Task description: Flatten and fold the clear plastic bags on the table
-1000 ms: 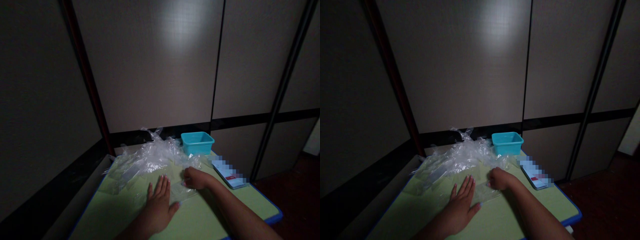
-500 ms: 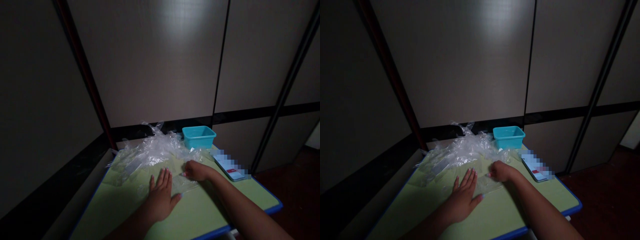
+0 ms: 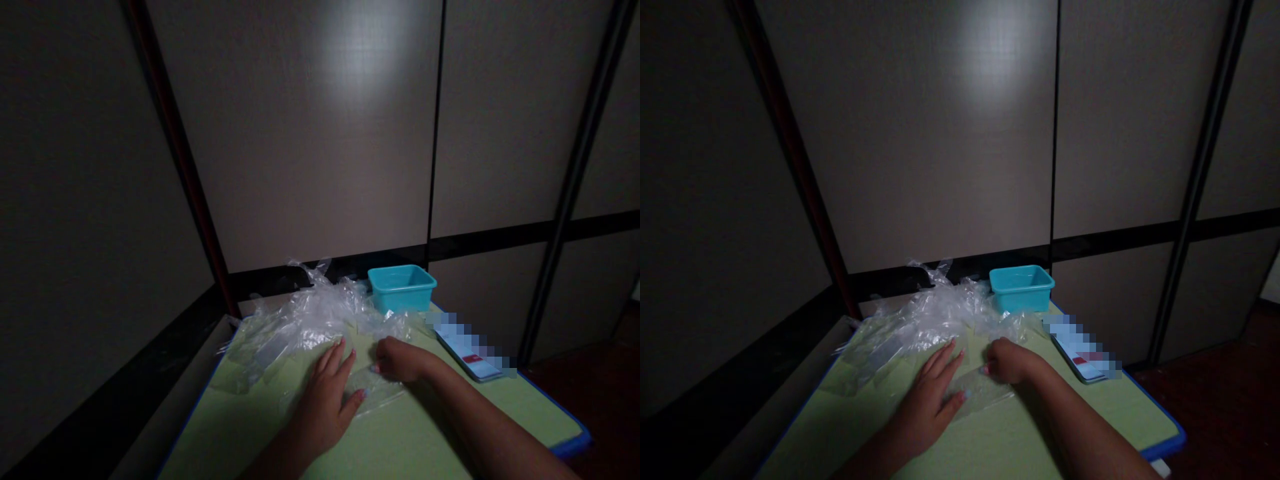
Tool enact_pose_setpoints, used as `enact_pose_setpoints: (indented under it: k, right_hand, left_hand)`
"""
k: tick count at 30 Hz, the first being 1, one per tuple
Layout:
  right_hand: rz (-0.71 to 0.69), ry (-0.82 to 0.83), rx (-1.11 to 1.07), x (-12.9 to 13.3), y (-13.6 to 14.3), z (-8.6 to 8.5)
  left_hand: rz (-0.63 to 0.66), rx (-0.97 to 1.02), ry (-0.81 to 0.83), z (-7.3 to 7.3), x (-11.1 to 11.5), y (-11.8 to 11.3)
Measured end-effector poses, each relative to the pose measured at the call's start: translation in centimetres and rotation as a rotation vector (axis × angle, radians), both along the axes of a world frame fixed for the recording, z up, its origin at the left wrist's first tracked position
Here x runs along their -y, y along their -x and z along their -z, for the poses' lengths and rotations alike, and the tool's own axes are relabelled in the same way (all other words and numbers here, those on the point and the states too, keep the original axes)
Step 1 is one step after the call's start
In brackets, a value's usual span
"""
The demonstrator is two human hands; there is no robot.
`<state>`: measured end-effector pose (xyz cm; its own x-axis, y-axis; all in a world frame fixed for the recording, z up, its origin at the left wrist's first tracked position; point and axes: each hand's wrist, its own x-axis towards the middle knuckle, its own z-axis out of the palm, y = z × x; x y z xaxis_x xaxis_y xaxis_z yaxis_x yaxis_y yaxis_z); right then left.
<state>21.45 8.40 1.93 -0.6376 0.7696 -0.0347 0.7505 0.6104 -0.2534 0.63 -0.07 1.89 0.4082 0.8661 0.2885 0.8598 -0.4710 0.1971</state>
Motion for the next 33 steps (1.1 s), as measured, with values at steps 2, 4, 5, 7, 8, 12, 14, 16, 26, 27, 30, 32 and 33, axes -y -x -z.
enact_pose_setpoints:
  k: [2,4,5,7,8,12,14,16,26,27,30,32,33]
  right_hand:
    - [0.002,0.008,0.004,-0.1,0.0,0.0]
    - [0.003,0.012,0.009,-0.1,-0.1,0.0]
    - [0.001,0.013,0.012,-0.1,-0.1,-0.1]
    - [0.001,0.014,0.021,0.0,0.0,-0.2]
    - [0.002,0.015,0.027,0.0,0.0,-0.3]
    - [0.015,0.018,0.04,0.3,0.1,-0.7]
    - [0.017,0.024,0.04,0.3,0.1,-0.7]
    - [0.011,0.032,0.039,0.2,0.1,-0.7]
    - [-0.012,0.029,0.059,0.3,0.0,-1.0]
    - [-0.013,0.028,0.062,0.3,0.0,-1.1]
    - [-0.011,0.024,0.069,0.3,0.1,-1.1]
    - [-0.008,0.025,0.074,0.3,0.1,-1.1]
    - [-0.007,0.025,0.075,0.3,0.1,-1.0]
  left_hand:
    - [-0.014,0.013,-0.072,-0.3,-0.1,0.1]
    - [-0.062,-0.015,-0.099,-0.4,0.0,0.1]
    - [-0.088,-0.038,-0.091,-0.4,0.2,0.0]
    - [-0.119,-0.093,-0.039,-0.2,0.7,-0.3]
    - [-0.124,-0.12,-0.002,-0.1,1.0,-0.4]
    - [-0.077,-0.209,0.143,0.5,1.9,-1.0]
    - [-0.062,-0.238,0.187,0.8,2.1,-1.1]
    - [-0.069,-0.256,0.203,0.9,2.0,-1.2]
    - [-0.191,-0.167,-0.067,0.5,0.4,-0.6]
    - [-0.209,-0.168,-0.086,0.5,0.2,-0.5]
    - [-0.221,-0.197,-0.084,0.9,0.0,-0.1]
    - [-0.177,-0.24,-0.005,1.4,0.0,0.0]
    - [-0.152,-0.263,0.048,1.6,0.1,0.0]
